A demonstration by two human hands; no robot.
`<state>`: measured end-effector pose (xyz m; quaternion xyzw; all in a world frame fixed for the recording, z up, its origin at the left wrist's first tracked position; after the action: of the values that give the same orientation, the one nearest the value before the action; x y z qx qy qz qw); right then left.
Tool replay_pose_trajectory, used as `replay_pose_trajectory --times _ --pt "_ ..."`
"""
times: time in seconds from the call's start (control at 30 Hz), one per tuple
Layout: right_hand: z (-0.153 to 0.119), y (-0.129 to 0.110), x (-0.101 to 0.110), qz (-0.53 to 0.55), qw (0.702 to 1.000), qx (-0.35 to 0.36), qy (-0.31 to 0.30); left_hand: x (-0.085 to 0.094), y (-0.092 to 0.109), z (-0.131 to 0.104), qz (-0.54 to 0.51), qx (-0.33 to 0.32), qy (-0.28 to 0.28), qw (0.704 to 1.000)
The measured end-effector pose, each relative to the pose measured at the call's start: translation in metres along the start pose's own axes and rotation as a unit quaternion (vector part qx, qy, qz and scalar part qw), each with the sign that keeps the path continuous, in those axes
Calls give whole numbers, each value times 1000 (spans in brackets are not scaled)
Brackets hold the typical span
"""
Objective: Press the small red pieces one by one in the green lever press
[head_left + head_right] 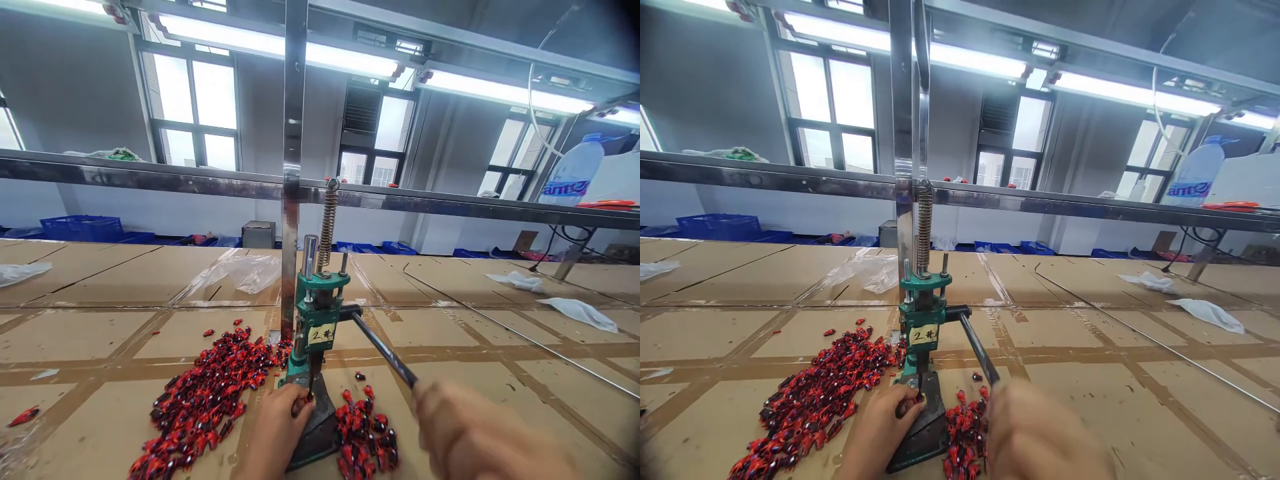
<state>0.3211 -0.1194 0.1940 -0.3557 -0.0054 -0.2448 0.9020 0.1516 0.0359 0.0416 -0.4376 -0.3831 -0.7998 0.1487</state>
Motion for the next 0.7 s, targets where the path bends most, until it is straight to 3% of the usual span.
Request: replay_pose_trajectory --times 0.1,0.17,0.23,0.33,0.43,0.53,0.6,0.7 --pt "96 -32 6 94 991 -20 93 -7 14 0 -18 54 -22 998" --pt "149 -34 -2 109 987 -62 103 -18 23 -3 -52 84 -24 995" --pt "180 -28 -10 126 984 -90 88 -24 25 -7 -57 91 -2 994" --pt "190 -18 -16 150 981 -96 83 -11 7 -6 -24 66 27 997" --pt "182 -15 -15 160 979 -94 89 21 -32 10 1 27 42 999" --pt "179 -17 -13 158 979 -85 95 43 -69 38 87 -77 -7 993" --pt "180 -17 -14 157 979 -82 96 45 -82 55 111 -132 -53 984" --pt "181 -16 -15 151 981 -78 96 39 -90 68 115 -163 -94 976"
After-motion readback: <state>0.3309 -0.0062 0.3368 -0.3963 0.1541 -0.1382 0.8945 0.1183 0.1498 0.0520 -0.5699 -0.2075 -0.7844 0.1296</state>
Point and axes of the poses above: each hand's wrist, its own z-axis towards the middle knuckle, its own x-axis out of the back of the hand, y = z × x, the point moved 1 cm from there along z, towards the middle knuckle, and after that the axes turned 14 degrees about -x, right-handed, at the moved point
